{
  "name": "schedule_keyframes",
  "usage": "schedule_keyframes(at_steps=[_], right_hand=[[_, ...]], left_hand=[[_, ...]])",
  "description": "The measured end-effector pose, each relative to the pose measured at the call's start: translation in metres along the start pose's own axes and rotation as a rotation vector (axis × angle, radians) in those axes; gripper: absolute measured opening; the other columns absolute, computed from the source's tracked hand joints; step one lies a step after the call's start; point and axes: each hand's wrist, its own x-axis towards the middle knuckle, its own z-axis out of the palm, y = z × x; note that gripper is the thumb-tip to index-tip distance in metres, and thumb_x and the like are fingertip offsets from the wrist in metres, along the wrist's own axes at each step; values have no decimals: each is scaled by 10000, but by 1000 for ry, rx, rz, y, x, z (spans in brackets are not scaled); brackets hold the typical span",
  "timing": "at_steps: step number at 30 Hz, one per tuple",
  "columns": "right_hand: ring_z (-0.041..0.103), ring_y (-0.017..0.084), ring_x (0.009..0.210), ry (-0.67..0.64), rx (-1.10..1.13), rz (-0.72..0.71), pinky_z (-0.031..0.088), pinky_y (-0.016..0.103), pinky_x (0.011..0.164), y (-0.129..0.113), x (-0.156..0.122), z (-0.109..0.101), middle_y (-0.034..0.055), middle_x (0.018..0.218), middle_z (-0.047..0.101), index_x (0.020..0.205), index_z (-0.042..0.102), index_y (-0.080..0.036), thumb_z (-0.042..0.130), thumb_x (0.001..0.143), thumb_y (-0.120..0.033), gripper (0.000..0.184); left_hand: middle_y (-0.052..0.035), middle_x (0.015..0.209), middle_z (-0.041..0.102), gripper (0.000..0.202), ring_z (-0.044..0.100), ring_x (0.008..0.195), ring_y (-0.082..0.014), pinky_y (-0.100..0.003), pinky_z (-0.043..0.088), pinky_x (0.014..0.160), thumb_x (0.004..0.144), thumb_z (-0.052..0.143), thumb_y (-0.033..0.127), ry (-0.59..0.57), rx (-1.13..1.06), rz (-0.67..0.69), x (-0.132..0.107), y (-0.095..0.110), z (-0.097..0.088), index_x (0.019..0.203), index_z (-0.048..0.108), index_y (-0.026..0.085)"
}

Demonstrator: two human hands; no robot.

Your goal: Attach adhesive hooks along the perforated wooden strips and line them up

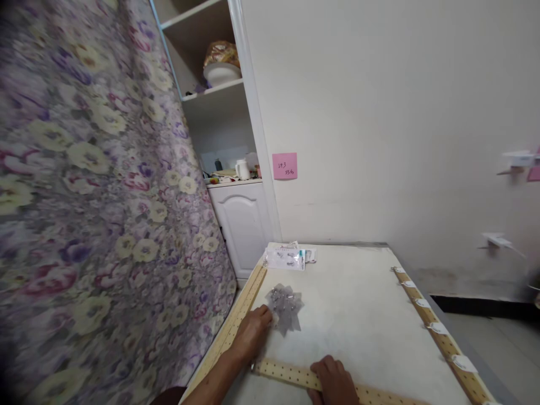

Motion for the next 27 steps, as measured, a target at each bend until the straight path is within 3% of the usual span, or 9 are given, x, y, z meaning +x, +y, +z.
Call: schedule_keyframes(at_steps=[6, 12, 19, 23, 27], right_hand=[[557, 230, 962, 39, 32, -36, 407, 329, 820, -3, -5, -6, 43, 1039, 644, 978, 658, -254, 566, 703, -202, 295], [587, 227, 928, 169, 201, -71, 437, 342, 830, -2, -9, -7, 49, 972, 669, 946, 661, -241, 522, 767, -266, 229], [641, 212, 869, 223, 736, -3, 505, 296, 799, -8, -6, -38, 70, 909, 700, 950, 650, -198, 522, 789, -398, 287], [633, 192, 709, 218, 1014, 113, 507, 288, 654, -11, -2, -58, 39, 742, 689, 926, 650, -181, 582, 738, -497, 374], [501, 118, 461, 143, 1160, 152, 414, 244, 463, -14, -2, -59, -35, 525, 566, 845, 638, -171, 629, 658, -567, 438]], left_hand=[[-28, 842, 580, 190, 504, 833, -173, -272, 319, 746, 851, 371, 218, 196, -94, 16, -26, 0, -7, 750, 531, 210], [8, 713, 545, 152, 513, 722, -149, -253, 346, 667, 811, 398, 239, 295, -476, -25, -40, 18, 0, 699, 497, 208], [44, 557, 523, 141, 517, 515, -120, -245, 409, 532, 702, 455, 317, 128, -910, -98, -21, 49, 25, 732, 505, 188], [35, 585, 569, 258, 548, 501, -117, -256, 444, 527, 683, 517, 400, 30, -1063, -128, -33, 67, 38, 792, 534, 167], [47, 546, 577, 304, 553, 471, -113, -235, 420, 491, 628, 635, 420, -10, -1235, -193, -54, 78, 53, 774, 527, 176]])
